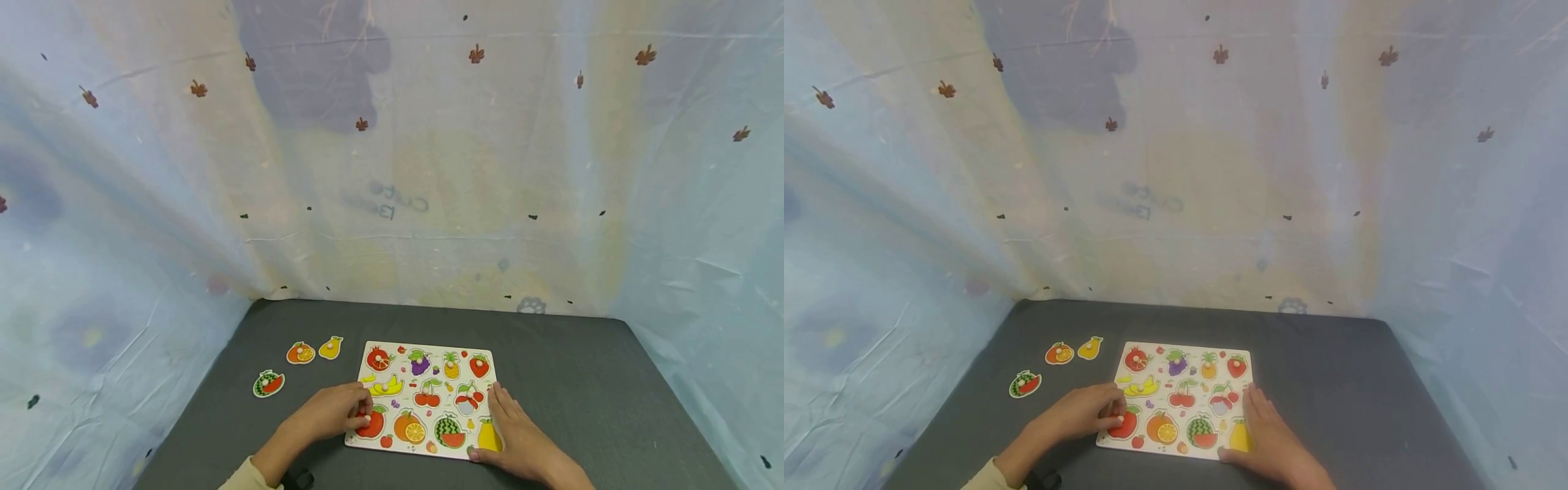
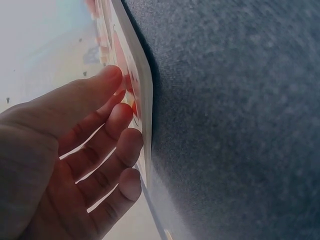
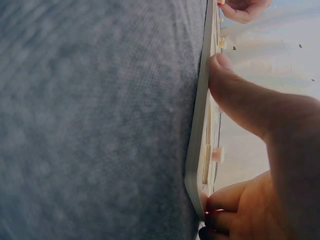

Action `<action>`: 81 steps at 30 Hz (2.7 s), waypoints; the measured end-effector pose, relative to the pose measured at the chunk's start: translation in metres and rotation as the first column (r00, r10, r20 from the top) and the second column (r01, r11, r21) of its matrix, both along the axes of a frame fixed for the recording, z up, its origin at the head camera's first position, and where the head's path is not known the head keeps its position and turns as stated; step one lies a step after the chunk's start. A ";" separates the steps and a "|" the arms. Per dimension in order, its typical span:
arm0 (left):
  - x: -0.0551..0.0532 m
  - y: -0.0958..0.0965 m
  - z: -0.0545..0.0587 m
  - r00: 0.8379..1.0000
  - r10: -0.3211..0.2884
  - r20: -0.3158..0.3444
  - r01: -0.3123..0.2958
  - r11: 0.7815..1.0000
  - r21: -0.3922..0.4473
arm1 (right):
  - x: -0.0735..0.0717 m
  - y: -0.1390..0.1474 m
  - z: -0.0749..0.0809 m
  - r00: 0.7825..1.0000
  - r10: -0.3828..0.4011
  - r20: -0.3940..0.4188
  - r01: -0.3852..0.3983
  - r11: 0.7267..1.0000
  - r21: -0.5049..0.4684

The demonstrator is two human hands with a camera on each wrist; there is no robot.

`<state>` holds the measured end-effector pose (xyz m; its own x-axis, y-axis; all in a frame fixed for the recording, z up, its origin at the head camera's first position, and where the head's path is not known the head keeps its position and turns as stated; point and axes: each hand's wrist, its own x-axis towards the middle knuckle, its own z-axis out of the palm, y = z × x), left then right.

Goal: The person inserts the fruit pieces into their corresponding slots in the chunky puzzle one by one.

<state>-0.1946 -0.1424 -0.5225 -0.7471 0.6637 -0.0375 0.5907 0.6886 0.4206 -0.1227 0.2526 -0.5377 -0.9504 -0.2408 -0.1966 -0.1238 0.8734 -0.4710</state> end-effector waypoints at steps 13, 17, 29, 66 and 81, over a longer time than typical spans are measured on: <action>-0.003 -0.006 0.002 0.999 -0.009 0.051 0.007 1.000 0.030 | 0.002 0.000 0.000 1.000 0.007 -0.021 -0.007 1.000 -0.007; -0.004 -0.009 0.004 0.998 -0.018 0.063 0.015 0.999 0.038 | 0.003 0.000 0.001 1.000 0.004 -0.022 -0.004 1.000 -0.009; -0.017 -0.030 -0.001 1.000 0.016 0.018 -0.017 0.999 0.030 | 0.002 -0.001 0.003 1.000 -0.004 0.002 0.004 1.000 -0.007; -0.074 -0.110 -0.005 0.904 0.410 -0.118 -0.409 0.912 0.033 | 0.002 -0.002 0.004 0.999 -0.020 0.033 0.020 1.000 0.009; -0.094 -0.123 -0.008 0.884 0.449 -0.132 -0.454 0.891 -0.013 | 0.001 -0.001 0.002 0.999 -0.018 0.041 0.018 1.000 -0.007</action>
<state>-0.2884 -0.2657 -0.5309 -0.9659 0.2535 0.0530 0.2565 0.9084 0.3301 -0.1212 0.2514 -0.5358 -0.9458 -0.2256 -0.2338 -0.0889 0.8719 -0.4816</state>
